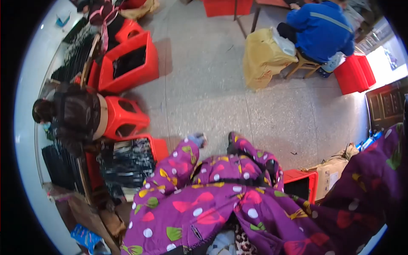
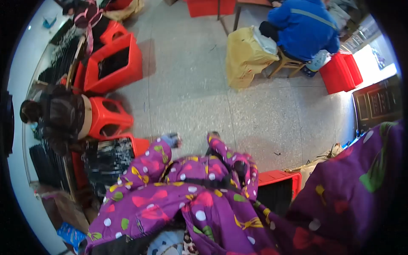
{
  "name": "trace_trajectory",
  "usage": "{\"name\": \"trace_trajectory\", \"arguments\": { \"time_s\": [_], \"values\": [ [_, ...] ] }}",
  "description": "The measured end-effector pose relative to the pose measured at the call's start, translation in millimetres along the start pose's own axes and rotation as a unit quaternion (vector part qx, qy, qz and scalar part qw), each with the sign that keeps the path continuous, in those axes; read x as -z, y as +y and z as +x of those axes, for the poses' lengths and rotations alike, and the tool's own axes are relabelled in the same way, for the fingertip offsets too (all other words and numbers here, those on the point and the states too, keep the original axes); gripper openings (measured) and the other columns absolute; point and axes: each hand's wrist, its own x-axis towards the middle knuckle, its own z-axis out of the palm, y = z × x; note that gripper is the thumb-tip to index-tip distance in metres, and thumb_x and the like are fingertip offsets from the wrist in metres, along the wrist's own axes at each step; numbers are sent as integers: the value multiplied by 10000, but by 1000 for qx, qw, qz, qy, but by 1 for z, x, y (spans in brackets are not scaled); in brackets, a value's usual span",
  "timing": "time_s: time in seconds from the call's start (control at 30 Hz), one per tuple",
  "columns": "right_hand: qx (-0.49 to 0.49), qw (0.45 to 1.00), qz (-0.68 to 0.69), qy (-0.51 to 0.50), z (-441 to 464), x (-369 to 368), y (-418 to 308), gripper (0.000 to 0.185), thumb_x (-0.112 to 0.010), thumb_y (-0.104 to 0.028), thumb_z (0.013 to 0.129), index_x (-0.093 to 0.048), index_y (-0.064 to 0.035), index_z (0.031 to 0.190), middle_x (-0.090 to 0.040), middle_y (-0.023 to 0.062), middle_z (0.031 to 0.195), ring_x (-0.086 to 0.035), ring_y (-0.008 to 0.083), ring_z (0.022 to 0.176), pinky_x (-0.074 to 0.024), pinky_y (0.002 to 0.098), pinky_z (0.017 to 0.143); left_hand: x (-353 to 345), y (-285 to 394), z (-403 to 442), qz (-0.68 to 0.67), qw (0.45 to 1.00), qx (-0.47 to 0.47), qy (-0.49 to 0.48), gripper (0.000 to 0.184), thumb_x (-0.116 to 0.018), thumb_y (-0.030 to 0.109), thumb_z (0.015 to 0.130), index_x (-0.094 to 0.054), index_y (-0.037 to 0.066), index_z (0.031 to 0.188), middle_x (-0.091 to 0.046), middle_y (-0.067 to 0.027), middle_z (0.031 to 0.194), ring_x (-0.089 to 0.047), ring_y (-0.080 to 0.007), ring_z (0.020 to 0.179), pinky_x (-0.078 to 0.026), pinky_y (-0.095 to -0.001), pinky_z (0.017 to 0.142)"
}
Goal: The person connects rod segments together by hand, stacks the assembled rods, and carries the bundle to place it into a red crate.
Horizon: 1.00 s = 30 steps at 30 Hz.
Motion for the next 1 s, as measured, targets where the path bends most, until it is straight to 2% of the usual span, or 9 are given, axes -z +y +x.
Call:
{"name": "trace_trajectory", "arguments": {
  "time_s": [0.07,0.13,0.23,0.33,0.57,0.77,0.87,0.93,1.0],
  "values": [
    [-3,1000,19,-15,24,13,25,273,-399,-223,887,-539,5,942,-565,119,923,-536,177,838,-419,299,737,-4,20,8,96,990,3,106,281,-579,140,790,-546,45,1052,-611,-78,803,-583,-143,640,-485,-289,563],
    [13,999,25,-26,41,18,48,275,-398,-224,887,-539,5,944,-564,119,925,-536,177,839,-418,299,738,1,42,6,-14,990,1,139,338,-579,125,779,-523,27,1097,-618,-94,838,-601,-171,673,-510,-307,580],
    [30,998,34,-38,75,23,79,277,-397,-225,888,-538,6,946,-564,119,929,-535,177,842,-418,299,740,10,63,11,-28,985,8,168,360,-573,90,775,-504,17,1120,-614,-122,847,-609,-209,693,-521,-323,584],
    [43,997,36,-45,111,27,112,278,-395,-226,888,-538,6,949,-564,120,932,-535,177,845,-417,299,742,12,90,31,-53,982,68,167,288,-612,99,763,-521,58,1033,-604,-119,838,-593,-212,667,-512,-339,595],
    [53,996,-5,-65,219,38,174,283,-392,-228,889,-536,7,954,-562,120,940,-534,177,851,-415,300,747,57,145,110,-91,993,14,73,242,-583,110,786,-533,50,1015,-606,-110,827,-594,-208,657,-515,-334,584],
    [45,996,-78,-21,320,60,211,287,-389,-229,890,-535,8,958,-561,121,947,-533,177,857,-414,300,752,99,250,191,64,987,65,133,140,-549,156,821,-568,78,936,-591,-39,748,-576,-135,614,-492,-275,530],
    [-42,993,-101,46,346,84,260,289,-388,-230,891,-535,8,961,-561,121,951,-532,178,860,-413,300,754,111,292,216,73,986,44,145,180,-563,180,819,-576,78,968,-595,-43,751,-577,-137,606,-493,-275,530],
    [-149,952,-262,61,322,97,322,273,-422,-209,876,-555,18,950,-581,113,925,-544,178,843,-413,284,751,108,317,231,76,989,40,118,212,-569,175,819,-570,73,1005,-607,-52,781,-584,-142,619,-498,-280,534],
    [-239,953,-129,132,287,97,385,219,-529,-168,828,-612,9,927,-619,79,873,-565,144,839,-430,261,758,101,333,249,102,985,72,116,231,-578,146,811,-562,63,1026,-616,-65,813,-591,-151,637,-503,-284,546]
  ]
}}
